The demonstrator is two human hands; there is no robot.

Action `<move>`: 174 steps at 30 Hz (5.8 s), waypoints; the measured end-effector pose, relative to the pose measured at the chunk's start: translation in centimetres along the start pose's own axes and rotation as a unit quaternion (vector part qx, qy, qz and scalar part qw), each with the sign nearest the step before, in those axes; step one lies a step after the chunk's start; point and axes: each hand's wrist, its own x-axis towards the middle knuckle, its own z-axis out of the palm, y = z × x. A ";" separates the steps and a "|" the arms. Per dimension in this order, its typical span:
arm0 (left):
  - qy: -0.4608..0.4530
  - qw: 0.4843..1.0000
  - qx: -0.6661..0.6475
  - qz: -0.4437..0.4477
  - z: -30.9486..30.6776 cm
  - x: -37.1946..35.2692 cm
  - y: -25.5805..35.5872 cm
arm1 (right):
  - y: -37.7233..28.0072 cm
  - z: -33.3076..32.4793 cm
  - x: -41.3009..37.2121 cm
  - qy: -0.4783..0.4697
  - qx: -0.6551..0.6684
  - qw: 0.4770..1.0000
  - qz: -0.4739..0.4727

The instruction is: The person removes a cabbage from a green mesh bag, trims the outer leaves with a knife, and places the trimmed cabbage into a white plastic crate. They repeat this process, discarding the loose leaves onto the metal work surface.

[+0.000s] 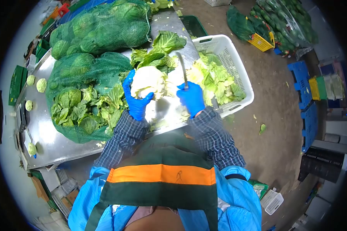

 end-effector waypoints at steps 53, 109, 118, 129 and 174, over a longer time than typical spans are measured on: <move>0.519 0.734 -0.016 -0.438 -65.4 -5.4 -1.6 | 3.1 26.6 -3.0 -0.404 -0.071 0.888 0.208; -0.183 0.933 0.009 -0.309 -29.4 9.0 -2.6 | 5.8 28.4 10.5 -0.095 0.187 0.977 0.047; -0.380 0.897 0.129 -0.187 -18.0 7.6 6.4 | -1.4 12.7 -0.8 -0.008 0.267 0.963 0.041; -0.493 0.840 0.219 -0.058 0.5 3.1 -1.9 | 16.9 -7.3 10.0 0.006 0.205 0.967 0.150; -0.352 0.825 0.417 -0.149 6.7 1.7 -1.8 | 8.4 -3.2 3.0 -0.028 -0.526 0.817 -0.236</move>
